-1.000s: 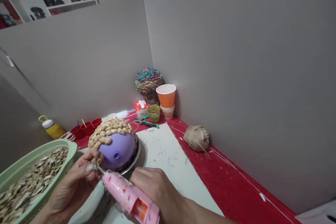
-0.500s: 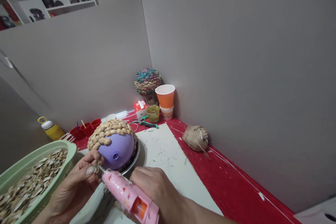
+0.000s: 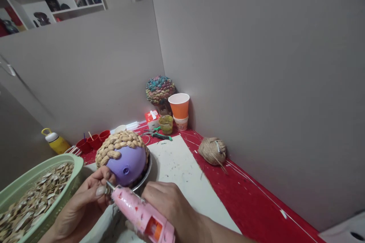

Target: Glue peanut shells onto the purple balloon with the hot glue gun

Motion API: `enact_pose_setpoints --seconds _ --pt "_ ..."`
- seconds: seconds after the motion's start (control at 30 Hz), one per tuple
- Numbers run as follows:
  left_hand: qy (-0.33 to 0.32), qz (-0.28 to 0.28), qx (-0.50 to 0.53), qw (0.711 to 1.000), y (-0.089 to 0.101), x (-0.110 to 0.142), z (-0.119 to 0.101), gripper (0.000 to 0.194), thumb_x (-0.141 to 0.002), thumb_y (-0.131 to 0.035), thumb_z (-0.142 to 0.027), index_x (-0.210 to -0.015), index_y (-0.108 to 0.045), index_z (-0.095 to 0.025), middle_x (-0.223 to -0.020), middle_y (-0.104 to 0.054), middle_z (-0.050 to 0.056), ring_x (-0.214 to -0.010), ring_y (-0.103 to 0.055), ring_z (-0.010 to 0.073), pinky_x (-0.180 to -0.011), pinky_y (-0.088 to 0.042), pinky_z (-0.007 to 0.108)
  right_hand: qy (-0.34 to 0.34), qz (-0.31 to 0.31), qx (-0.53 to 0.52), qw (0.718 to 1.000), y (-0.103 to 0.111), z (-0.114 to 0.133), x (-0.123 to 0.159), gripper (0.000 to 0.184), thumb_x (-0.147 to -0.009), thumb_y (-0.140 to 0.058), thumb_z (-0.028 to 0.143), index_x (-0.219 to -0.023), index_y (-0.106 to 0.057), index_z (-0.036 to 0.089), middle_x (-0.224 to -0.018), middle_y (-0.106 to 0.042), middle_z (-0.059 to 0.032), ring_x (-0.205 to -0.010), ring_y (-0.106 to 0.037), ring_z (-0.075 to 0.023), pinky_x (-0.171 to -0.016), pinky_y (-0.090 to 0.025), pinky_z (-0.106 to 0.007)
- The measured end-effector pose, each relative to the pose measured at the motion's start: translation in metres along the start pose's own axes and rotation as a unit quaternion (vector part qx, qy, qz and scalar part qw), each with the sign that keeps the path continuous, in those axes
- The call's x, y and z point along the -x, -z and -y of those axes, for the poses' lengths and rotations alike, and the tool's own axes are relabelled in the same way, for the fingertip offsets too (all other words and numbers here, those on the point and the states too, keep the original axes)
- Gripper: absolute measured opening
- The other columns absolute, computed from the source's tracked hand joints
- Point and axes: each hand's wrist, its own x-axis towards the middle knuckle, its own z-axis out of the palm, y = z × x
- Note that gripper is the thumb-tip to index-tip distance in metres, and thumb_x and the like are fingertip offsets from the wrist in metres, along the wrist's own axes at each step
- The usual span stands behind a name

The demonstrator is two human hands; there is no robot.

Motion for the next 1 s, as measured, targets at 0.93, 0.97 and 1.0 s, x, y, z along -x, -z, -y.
enact_pose_setpoints --seconds 0.93,0.97,1.0 --pt "-0.251 0.001 -0.735 0.63 -0.033 -0.036 -0.099 0.014 -0.079 -0.056 -0.009 -0.08 -0.064 -0.02 -0.073 -0.067 -0.001 -0.064 -0.058 0.0133 -0.06 -0.043 0.023 -0.321 -0.074 -0.36 0.873 -0.022 -0.08 -0.105 0.027 -0.081 -0.065 0.037 -0.099 -0.074 0.018 -0.102 -0.073 -0.0063 -0.101 -0.067 -0.0243 -0.095 -0.052 -0.04" --pt "-0.241 0.01 -0.745 0.622 -0.031 -0.039 -0.098 0.014 -0.08 -0.055 -0.01 -0.082 -0.064 -0.02 -0.075 -0.067 -0.001 -0.066 -0.059 0.0131 -0.062 -0.043 0.023 -0.324 -0.072 -0.367 0.869 -0.023 -0.081 -0.103 0.026 -0.082 -0.066 0.037 -0.097 -0.074 0.018 -0.1 -0.073 -0.0059 -0.099 -0.067 -0.0238 -0.095 -0.053 -0.039" --pt "-0.231 0.02 -0.751 0.619 -0.03 -0.042 -0.097 0.015 -0.082 -0.054 -0.011 -0.082 -0.065 -0.021 -0.076 -0.067 -0.001 -0.068 -0.059 0.013 -0.063 -0.044 0.022 -0.329 -0.071 -0.372 0.865 -0.024 -0.082 -0.101 0.025 -0.082 -0.066 0.036 -0.096 -0.074 0.017 -0.097 -0.074 -0.0055 -0.097 -0.068 -0.0237 -0.093 -0.053 -0.039"
